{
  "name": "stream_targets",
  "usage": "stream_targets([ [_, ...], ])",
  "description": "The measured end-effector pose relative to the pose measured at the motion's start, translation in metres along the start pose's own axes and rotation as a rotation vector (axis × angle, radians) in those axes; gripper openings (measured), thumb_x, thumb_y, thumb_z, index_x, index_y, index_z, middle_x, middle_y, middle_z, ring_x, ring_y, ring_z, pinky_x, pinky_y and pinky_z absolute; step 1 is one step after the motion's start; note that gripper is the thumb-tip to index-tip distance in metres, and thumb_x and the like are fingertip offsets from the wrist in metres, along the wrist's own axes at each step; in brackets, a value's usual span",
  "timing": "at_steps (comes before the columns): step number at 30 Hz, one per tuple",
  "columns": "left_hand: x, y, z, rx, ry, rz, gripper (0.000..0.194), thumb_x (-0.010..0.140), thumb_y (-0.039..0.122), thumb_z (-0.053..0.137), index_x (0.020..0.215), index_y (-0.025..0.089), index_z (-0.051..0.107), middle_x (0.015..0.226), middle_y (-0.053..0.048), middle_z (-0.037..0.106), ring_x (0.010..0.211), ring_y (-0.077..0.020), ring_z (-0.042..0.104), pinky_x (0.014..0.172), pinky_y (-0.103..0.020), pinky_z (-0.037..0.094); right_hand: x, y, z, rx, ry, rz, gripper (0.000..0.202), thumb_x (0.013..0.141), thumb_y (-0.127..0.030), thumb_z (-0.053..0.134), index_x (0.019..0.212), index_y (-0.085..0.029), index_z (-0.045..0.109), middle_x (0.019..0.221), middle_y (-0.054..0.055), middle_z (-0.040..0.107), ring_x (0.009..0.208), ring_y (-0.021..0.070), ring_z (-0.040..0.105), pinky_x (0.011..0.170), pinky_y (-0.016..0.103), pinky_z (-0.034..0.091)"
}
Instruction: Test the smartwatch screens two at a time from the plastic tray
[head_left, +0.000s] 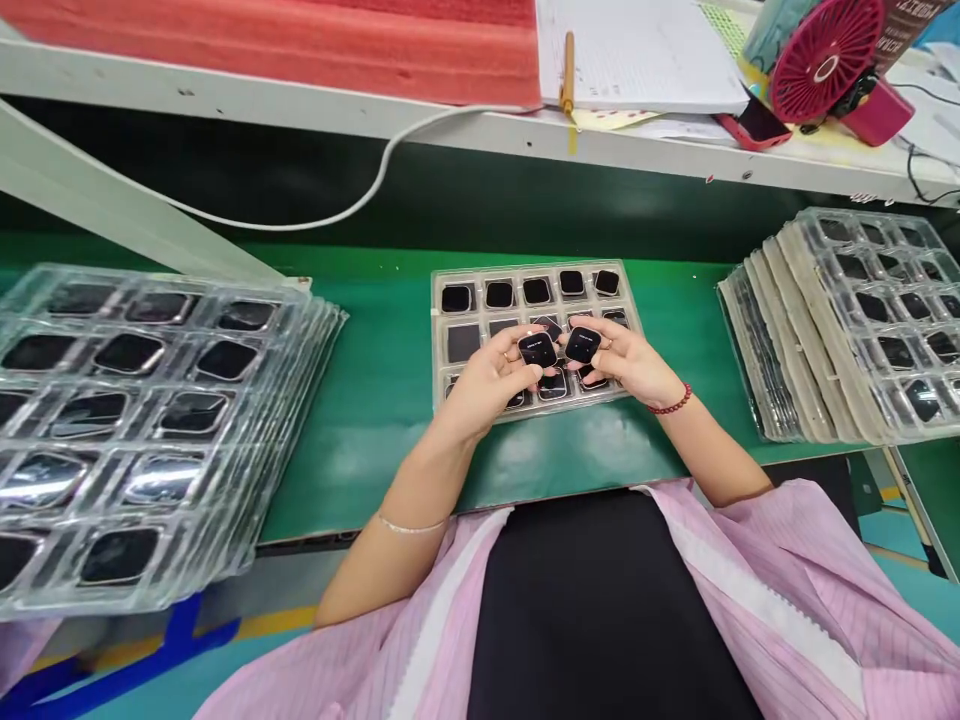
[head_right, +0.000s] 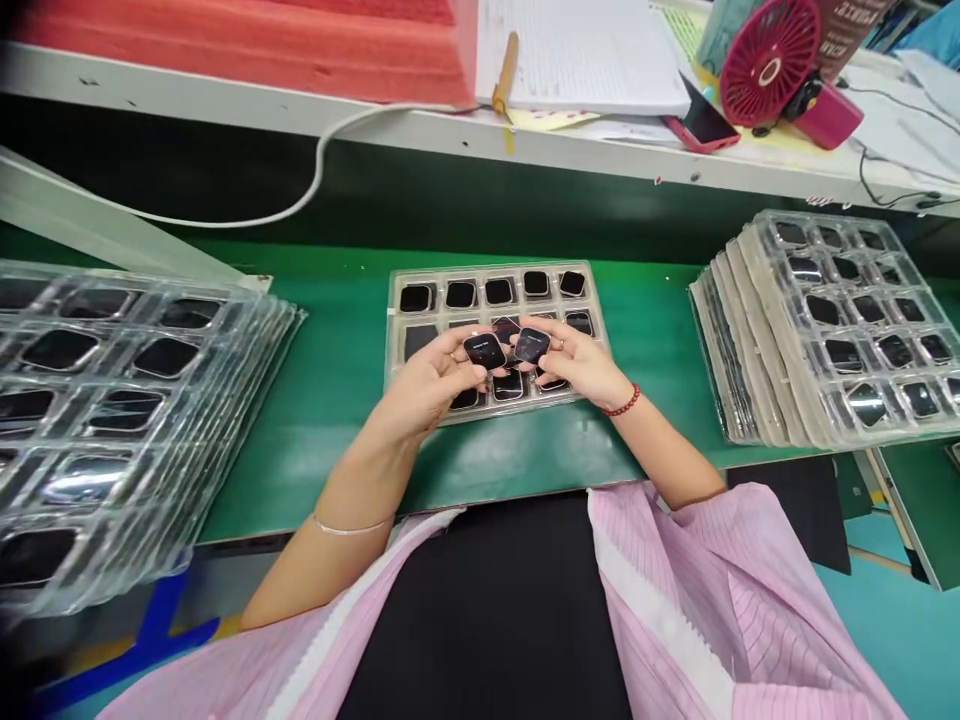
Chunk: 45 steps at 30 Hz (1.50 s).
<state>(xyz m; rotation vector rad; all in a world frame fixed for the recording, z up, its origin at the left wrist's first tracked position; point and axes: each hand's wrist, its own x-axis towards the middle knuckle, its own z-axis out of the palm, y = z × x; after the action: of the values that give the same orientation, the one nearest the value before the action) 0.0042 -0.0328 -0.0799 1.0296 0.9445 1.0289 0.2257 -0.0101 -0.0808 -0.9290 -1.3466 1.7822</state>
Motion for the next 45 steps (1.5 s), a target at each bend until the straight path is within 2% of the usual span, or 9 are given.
stream_targets([
  [5, 0.002, -0.002, 0.008, 0.139, 0.041, 0.015, 0.038, 0.072, 0.028, 0.074, 0.106, 0.016, 0.062, 0.087, -0.004, 0.073, 0.065, -0.0142, 0.065, 0.061, -0.026, 0.052, 0.0, -0.002, 0.003, -0.159, 0.032, -0.038, 0.043, 0.082, -0.025, 0.064, 0.124, -0.018, 0.059, 0.115, 0.007, 0.073, 0.081, 0.0129, 0.072, 0.07, 0.024, 0.061],
  [9, 0.001, -0.002, 0.005, 0.177, 0.006, 0.021, 0.054, 0.069, 0.024, 0.073, 0.12, 0.017, 0.056, 0.099, -0.005, 0.073, 0.078, -0.0177, 0.069, 0.072, -0.03, 0.055, 0.0, -0.005, 0.003, -0.183, -0.01, -0.031, 0.052, 0.079, -0.023, 0.065, 0.129, -0.02, 0.054, 0.12, 0.007, 0.069, 0.09, 0.0154, 0.071, 0.073, 0.026, 0.06],
  [14, 0.009, 0.004, -0.026, 0.322, 0.123, 0.061, 0.037, 0.079, 0.034, 0.068, 0.109, 0.015, 0.063, 0.083, -0.005, 0.072, 0.066, -0.017, 0.067, 0.06, -0.027, 0.054, 0.024, -0.005, 0.011, -0.343, 0.03, -0.057, 0.038, 0.085, -0.029, 0.06, 0.12, -0.018, 0.053, 0.111, 0.008, 0.069, 0.084, 0.0162, 0.071, 0.069, 0.028, 0.058],
  [18, 0.017, 0.012, -0.053, 0.364, 0.301, 0.121, 0.026, 0.078, 0.034, 0.066, 0.096, 0.016, 0.065, 0.08, -0.003, 0.07, 0.067, -0.0175, 0.066, 0.06, -0.028, 0.054, 0.066, -0.005, 0.039, -0.749, 0.117, -0.276, 0.014, 0.089, -0.022, 0.053, 0.099, -0.015, 0.061, 0.097, 0.008, 0.07, 0.089, 0.0198, 0.067, 0.087, 0.038, 0.054],
  [22, 0.019, 0.012, -0.068, 0.586, 0.388, 0.148, 0.025, 0.08, 0.033, 0.062, 0.097, 0.017, 0.069, 0.081, -0.004, 0.069, 0.07, -0.0193, 0.064, 0.068, -0.032, 0.053, 0.096, 0.0, 0.063, -1.175, 0.152, -0.344, 0.011, 0.086, -0.023, 0.064, 0.089, -0.014, 0.07, 0.126, 0.015, 0.066, 0.126, 0.0316, 0.052, 0.109, 0.049, 0.039],
  [28, 0.016, 0.001, -0.075, 1.231, 0.48, 0.225, 0.035, 0.086, 0.033, 0.057, 0.115, 0.018, 0.071, 0.116, -0.014, 0.065, 0.111, -0.0346, 0.055, 0.097, -0.047, 0.046, 0.087, 0.005, 0.06, -1.426, 0.088, -0.375, 0.041, 0.092, -0.013, 0.051, 0.13, -0.014, 0.066, 0.149, 0.018, 0.05, 0.143, 0.038, 0.033, 0.116, 0.058, 0.027],
  [37, -0.005, 0.007, -0.105, 1.101, 0.637, 0.26, 0.036, 0.088, 0.033, 0.055, 0.116, 0.016, 0.069, 0.119, -0.012, 0.066, 0.104, -0.0278, 0.06, 0.099, -0.043, 0.046, 0.083, 0.003, 0.085, -1.55, -0.182, -0.41, 0.05, 0.088, -0.003, 0.048, 0.131, -0.021, 0.067, 0.161, 0.011, 0.037, 0.151, 0.0365, 0.022, 0.119, 0.066, 0.015],
  [41, -0.011, 0.007, -0.102, 1.124, 0.61, 0.258, 0.036, 0.089, 0.03, 0.052, 0.116, 0.016, 0.07, 0.118, -0.013, 0.068, 0.107, -0.0289, 0.06, 0.099, -0.044, 0.046, 0.081, -0.006, 0.073, -1.462, -0.103, -0.432, 0.053, 0.088, -0.003, 0.043, 0.135, -0.019, 0.064, 0.155, 0.011, 0.046, 0.148, 0.0342, 0.029, 0.119, 0.063, 0.021],
  [45, 0.004, 0.006, -0.071, 1.233, 0.447, 0.33, 0.034, 0.091, 0.029, 0.051, 0.115, 0.018, 0.072, 0.125, -0.013, 0.066, 0.12, -0.0319, 0.054, 0.106, -0.048, 0.042, 0.07, -0.021, 0.029, -1.409, 0.004, -0.436, 0.039, 0.091, -0.01, 0.044, 0.118, -0.015, 0.072, 0.139, 0.012, 0.061, 0.136, 0.0311, 0.045, 0.116, 0.054, 0.03],
])
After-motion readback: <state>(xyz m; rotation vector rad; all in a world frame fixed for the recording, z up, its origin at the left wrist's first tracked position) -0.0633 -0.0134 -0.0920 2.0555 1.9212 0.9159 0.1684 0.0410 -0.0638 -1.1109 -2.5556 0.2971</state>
